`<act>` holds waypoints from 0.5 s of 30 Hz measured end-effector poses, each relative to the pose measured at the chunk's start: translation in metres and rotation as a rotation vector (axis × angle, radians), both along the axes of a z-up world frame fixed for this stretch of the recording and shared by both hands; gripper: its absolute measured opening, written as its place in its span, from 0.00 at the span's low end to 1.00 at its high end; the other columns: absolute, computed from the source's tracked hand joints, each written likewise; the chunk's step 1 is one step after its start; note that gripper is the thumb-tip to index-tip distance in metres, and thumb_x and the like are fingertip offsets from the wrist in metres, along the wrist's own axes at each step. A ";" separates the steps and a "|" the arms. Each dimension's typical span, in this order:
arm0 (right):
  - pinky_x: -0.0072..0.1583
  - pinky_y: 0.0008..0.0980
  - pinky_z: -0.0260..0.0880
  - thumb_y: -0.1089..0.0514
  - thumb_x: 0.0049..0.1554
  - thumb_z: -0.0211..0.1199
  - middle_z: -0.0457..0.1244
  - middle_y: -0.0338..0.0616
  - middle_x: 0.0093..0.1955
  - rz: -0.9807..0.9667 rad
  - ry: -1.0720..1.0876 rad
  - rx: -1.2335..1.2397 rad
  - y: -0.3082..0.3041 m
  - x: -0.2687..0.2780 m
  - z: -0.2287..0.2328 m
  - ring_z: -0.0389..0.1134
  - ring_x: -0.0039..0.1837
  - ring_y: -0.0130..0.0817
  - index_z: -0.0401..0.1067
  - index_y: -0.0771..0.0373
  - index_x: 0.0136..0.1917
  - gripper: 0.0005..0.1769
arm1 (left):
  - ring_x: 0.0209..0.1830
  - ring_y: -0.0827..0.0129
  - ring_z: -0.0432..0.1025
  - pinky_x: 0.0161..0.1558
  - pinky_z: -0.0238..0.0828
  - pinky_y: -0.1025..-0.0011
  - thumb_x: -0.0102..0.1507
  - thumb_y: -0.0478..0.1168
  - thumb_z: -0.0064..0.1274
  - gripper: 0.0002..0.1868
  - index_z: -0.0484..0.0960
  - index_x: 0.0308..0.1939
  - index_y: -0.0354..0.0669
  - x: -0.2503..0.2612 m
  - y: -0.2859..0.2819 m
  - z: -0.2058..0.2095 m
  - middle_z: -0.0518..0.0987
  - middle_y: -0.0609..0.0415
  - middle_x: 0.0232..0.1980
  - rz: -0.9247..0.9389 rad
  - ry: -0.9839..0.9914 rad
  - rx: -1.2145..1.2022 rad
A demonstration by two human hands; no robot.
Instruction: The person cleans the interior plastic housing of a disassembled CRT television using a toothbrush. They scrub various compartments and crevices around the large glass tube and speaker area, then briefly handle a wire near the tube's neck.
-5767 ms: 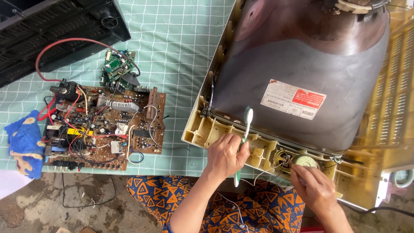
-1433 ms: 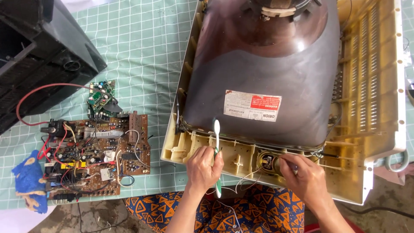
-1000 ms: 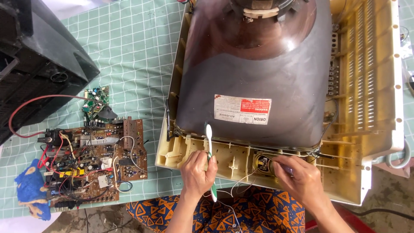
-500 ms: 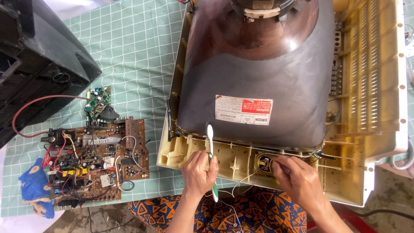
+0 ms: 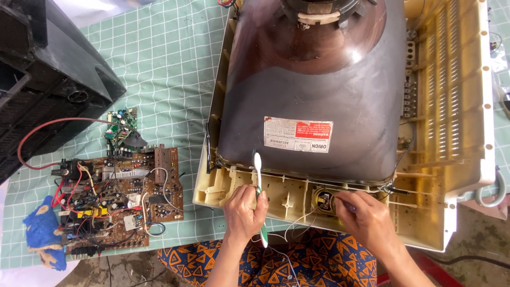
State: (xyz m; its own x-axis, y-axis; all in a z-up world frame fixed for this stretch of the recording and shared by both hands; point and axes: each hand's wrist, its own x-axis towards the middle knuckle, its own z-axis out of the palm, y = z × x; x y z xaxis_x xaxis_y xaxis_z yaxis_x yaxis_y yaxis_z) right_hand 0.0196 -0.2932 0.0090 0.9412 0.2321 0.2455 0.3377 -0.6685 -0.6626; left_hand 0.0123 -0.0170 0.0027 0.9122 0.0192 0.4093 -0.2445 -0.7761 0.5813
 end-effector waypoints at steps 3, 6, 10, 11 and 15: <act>0.27 0.23 0.66 0.68 0.50 0.68 0.70 0.44 0.34 -0.051 -0.164 -0.096 -0.007 -0.003 -0.018 0.66 0.28 0.27 0.76 0.68 0.46 0.09 | 0.16 0.70 0.63 0.19 0.58 0.73 0.62 0.40 0.45 0.12 0.71 0.24 0.44 0.000 0.001 -0.006 0.72 0.57 0.21 0.000 -0.020 0.014; 0.24 0.23 0.67 0.64 0.51 0.68 0.72 0.46 0.35 -0.085 -0.021 -0.036 -0.012 -0.005 -0.023 0.67 0.26 0.26 0.77 0.66 0.46 0.08 | 0.17 0.69 0.63 0.19 0.58 0.73 0.62 0.39 0.46 0.11 0.71 0.24 0.44 0.000 0.001 -0.005 0.72 0.56 0.21 -0.004 -0.021 0.016; 0.28 0.23 0.75 0.61 0.51 0.68 0.74 0.48 0.40 -0.031 0.025 0.019 -0.010 -0.002 -0.013 0.73 0.30 0.30 0.78 0.67 0.47 0.10 | 0.17 0.69 0.63 0.20 0.58 0.72 0.62 0.39 0.46 0.11 0.71 0.24 0.43 0.000 0.000 -0.002 0.73 0.55 0.22 -0.006 -0.020 -0.007; 0.28 0.24 0.73 0.62 0.50 0.68 0.73 0.46 0.40 -0.056 0.028 0.007 -0.007 -0.002 -0.008 0.72 0.30 0.29 0.78 0.66 0.46 0.10 | 0.17 0.69 0.63 0.20 0.59 0.72 0.62 0.39 0.46 0.11 0.72 0.24 0.43 -0.001 0.000 -0.003 0.73 0.55 0.22 -0.006 -0.016 -0.009; 0.24 0.22 0.62 0.62 0.53 0.67 0.70 0.43 0.32 -0.057 -0.043 0.000 -0.016 -0.006 -0.030 0.64 0.25 0.23 0.77 0.64 0.49 0.10 | 0.18 0.68 0.64 0.21 0.59 0.72 0.62 0.39 0.47 0.10 0.72 0.25 0.44 -0.001 0.000 -0.002 0.73 0.56 0.22 0.000 -0.011 0.005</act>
State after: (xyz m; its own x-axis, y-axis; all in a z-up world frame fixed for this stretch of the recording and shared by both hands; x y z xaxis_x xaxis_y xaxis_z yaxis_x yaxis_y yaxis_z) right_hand 0.0138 -0.3096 -0.0209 0.9417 0.1779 0.2856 0.3266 -0.6874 -0.6487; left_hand 0.0108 -0.0168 0.0006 0.9076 0.0168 0.4196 -0.2512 -0.7790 0.5745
